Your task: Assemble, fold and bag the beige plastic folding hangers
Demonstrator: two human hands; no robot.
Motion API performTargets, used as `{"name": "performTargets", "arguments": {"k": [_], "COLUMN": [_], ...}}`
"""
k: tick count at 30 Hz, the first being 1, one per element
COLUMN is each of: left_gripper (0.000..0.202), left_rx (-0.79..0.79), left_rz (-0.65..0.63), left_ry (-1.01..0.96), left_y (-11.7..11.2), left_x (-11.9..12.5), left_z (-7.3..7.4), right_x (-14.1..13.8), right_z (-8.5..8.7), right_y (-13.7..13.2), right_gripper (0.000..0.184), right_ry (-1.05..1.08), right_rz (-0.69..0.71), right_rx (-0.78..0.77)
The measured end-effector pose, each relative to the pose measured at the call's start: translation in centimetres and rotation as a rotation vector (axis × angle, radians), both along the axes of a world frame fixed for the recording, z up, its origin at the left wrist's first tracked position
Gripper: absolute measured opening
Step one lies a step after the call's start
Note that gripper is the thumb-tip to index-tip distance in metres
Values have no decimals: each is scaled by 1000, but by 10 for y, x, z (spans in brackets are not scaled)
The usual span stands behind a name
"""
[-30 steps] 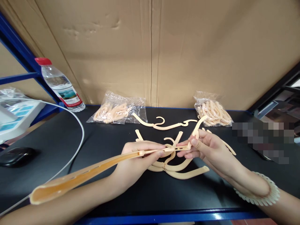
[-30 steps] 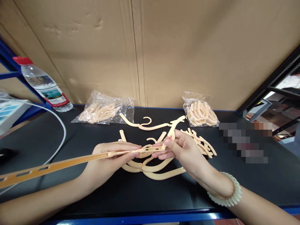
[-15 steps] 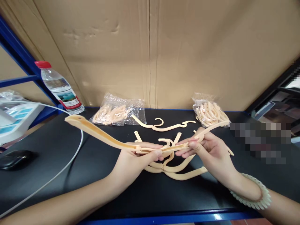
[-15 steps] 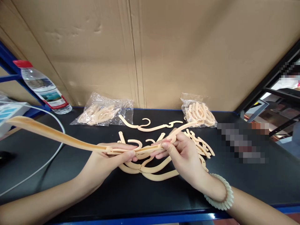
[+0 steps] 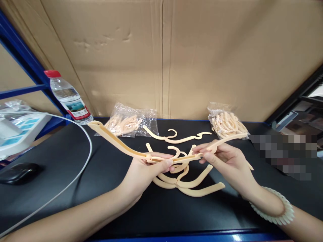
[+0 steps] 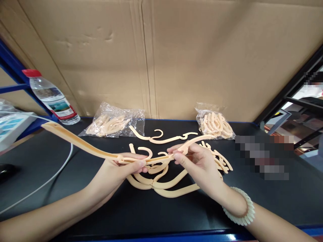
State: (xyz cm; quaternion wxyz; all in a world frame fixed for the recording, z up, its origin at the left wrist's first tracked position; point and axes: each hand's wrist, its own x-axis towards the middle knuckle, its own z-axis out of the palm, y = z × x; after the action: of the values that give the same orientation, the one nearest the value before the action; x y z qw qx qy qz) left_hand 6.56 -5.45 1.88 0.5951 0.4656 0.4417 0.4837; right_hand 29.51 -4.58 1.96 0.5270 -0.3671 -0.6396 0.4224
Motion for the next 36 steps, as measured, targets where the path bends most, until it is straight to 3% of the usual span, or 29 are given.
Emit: {"name": "performTargets", "arguments": {"k": [3,6,11,15,23,29,36], "left_gripper": [16,17,22,22,27,40,43], "left_rx": [-11,-19,-18,-13,22,157,268], "left_rz": [-12,-27,26,118,305,324,323], "left_ry": [-1,-9,-31,-26,-241,-8,318], "left_y": [2,2,3,6,30,65,114], "left_x": [-1,-1,-2,-5,-25,-45,-50], "left_z": [-3,-4,0,3,15,21,28], "right_x": [9,16,21,23,33,56,65], "right_z": [2,4,8,10,13,11,10], "right_y": [7,16,29,32,41,74,113], "right_gripper": [32,24,22,22,27,39,32], "right_ry": [-19,57,304,317,192,92,-129], "right_rz": [-87,-166,-103,-94,-29,-172,-154], "right_rx": [40,-43,-275,-269,-245,-204,-123]}}
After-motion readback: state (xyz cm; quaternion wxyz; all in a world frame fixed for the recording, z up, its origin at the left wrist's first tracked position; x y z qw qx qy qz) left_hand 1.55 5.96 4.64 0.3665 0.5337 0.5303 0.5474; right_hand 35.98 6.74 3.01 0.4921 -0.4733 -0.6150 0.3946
